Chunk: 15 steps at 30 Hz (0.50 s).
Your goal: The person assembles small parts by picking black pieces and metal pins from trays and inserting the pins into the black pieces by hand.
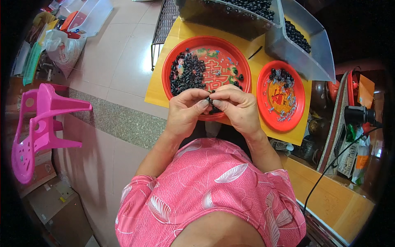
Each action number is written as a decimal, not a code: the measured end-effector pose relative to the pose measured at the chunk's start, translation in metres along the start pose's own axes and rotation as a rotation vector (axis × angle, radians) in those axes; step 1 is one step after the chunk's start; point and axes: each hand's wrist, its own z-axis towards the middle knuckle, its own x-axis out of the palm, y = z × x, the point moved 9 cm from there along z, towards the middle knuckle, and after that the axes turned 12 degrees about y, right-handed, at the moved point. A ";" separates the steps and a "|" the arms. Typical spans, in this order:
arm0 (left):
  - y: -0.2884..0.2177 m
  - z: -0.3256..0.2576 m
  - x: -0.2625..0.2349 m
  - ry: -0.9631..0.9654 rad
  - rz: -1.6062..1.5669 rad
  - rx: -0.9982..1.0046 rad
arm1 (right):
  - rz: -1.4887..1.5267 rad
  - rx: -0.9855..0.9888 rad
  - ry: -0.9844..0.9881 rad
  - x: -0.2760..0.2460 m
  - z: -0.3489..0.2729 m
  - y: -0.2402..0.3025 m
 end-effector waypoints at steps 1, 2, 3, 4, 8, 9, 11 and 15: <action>-0.002 0.000 0.000 -0.018 0.057 0.001 | -0.003 0.000 0.004 0.000 0.000 -0.001; -0.003 -0.001 0.000 -0.035 0.114 0.002 | -0.006 0.001 0.009 0.000 0.000 -0.001; -0.003 -0.001 0.000 -0.035 0.114 0.002 | -0.006 0.001 0.008 0.000 0.000 -0.001; -0.003 -0.001 0.000 -0.022 0.156 0.010 | 0.015 0.010 0.005 0.000 0.000 -0.002; -0.004 0.001 0.004 0.030 0.182 0.026 | 0.226 0.092 0.046 0.005 -0.001 -0.013; -0.004 0.001 0.004 0.032 0.181 0.025 | 0.225 0.092 0.045 0.005 0.000 -0.012; -0.002 0.001 0.003 0.005 0.184 -0.015 | 0.514 0.363 0.042 0.013 -0.006 -0.035; 0.005 -0.003 -0.007 0.027 0.102 -0.111 | 0.198 0.270 -0.007 -0.010 0.000 -0.032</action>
